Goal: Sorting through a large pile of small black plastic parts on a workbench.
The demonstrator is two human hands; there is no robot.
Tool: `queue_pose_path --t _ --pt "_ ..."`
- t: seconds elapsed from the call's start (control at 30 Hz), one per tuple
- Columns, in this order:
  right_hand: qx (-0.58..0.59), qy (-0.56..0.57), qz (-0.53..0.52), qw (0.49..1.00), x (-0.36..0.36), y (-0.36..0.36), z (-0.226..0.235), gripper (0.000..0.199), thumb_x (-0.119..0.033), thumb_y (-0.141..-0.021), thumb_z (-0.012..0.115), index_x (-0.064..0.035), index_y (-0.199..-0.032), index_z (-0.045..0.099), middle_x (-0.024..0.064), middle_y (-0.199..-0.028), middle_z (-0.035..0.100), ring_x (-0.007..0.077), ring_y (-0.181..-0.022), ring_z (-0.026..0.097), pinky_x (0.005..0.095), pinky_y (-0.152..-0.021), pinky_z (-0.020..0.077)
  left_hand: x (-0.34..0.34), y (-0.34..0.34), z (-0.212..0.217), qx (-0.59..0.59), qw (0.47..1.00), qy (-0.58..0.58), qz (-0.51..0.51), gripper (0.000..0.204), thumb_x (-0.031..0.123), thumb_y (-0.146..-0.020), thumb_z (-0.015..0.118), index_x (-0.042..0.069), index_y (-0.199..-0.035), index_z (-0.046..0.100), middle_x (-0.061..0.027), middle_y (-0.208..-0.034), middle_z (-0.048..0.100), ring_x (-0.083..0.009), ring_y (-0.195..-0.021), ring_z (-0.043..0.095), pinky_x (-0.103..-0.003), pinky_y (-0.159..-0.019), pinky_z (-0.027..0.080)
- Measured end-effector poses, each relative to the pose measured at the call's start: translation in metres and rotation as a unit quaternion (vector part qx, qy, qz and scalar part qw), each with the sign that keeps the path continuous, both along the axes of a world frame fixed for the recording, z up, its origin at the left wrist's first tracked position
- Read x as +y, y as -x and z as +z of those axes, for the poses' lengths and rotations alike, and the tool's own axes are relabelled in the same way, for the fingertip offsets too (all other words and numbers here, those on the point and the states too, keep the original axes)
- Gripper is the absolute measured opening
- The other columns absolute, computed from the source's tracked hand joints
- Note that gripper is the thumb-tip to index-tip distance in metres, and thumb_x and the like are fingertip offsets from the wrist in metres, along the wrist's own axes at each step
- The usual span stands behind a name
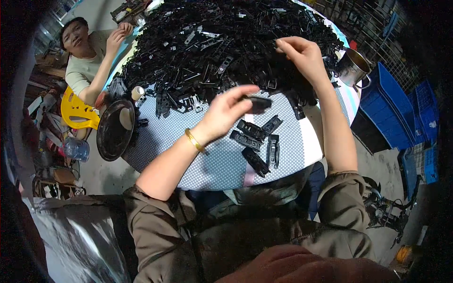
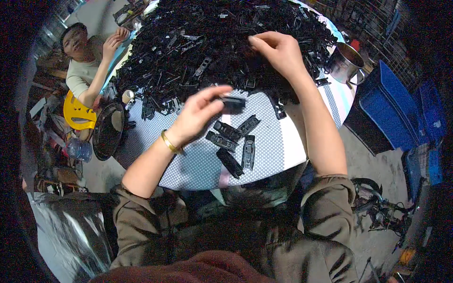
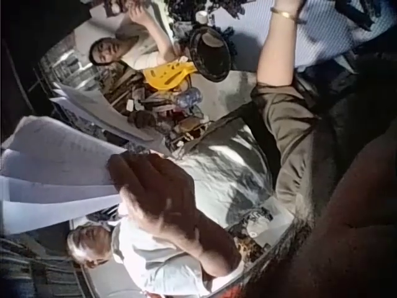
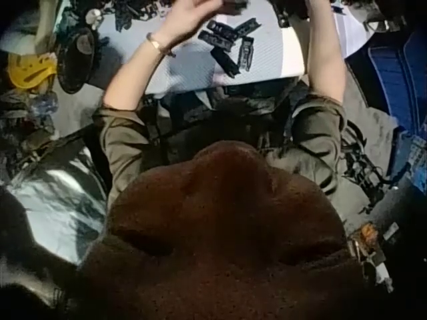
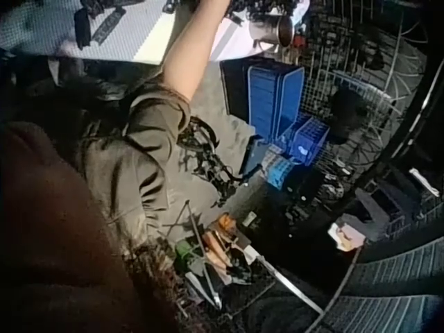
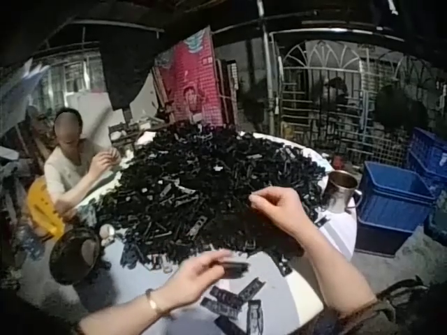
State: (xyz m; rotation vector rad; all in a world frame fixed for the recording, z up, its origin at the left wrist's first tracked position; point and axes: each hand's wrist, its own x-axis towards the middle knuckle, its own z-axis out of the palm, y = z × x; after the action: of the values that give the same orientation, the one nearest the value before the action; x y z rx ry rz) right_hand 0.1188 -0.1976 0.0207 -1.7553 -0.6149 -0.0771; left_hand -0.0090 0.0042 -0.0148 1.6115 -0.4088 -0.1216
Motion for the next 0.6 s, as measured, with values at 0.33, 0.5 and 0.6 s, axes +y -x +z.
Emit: queue_pose_path --t 0.33,0.5,0.6 --pt "-0.301 0.298 -0.156 0.892 0.009 -0.009 -0.021 0.031 -0.023 -0.072 0.068 -0.0114 -0.100 0.063 0.0125 -0.083 0.063 0.0248 -0.073 0.061 0.0317 -0.066 0.0481 -0.003 0.003 -0.001 -0.135 0.964 -0.201 -0.108 0.027 0.015 -0.080 0.058 0.002 -0.105 0.058 -0.0120 -0.104 0.059 -0.0237 -0.100 0.054 -0.033 -0.091 0.039" --pt "-0.316 0.153 -0.220 0.910 0.001 -0.025 -0.026 0.024 -0.016 -0.076 0.060 -0.0084 -0.099 0.063 0.0114 -0.080 0.064 0.0179 -0.069 0.062 0.0270 -0.064 0.0479 -0.009 0.006 0.001 0.013 0.993 -0.113 -0.041 0.024 0.012 -0.085 0.053 -0.001 -0.106 0.057 -0.0086 -0.100 0.062 -0.0131 -0.092 0.057 -0.026 -0.084 0.044" --pt "-0.267 0.112 -0.213 0.933 0.000 -0.028 -0.027 0.022 -0.018 -0.078 0.058 -0.0074 -0.097 0.062 0.0125 -0.083 0.064 0.0220 -0.074 0.062 0.0306 -0.068 0.0479 -0.010 -0.005 -0.002 -0.073 0.984 -0.138 0.081 0.023 0.013 -0.082 0.057 0.001 -0.102 0.059 -0.0081 -0.090 0.063 -0.0099 -0.079 0.058 -0.024 -0.071 0.047"
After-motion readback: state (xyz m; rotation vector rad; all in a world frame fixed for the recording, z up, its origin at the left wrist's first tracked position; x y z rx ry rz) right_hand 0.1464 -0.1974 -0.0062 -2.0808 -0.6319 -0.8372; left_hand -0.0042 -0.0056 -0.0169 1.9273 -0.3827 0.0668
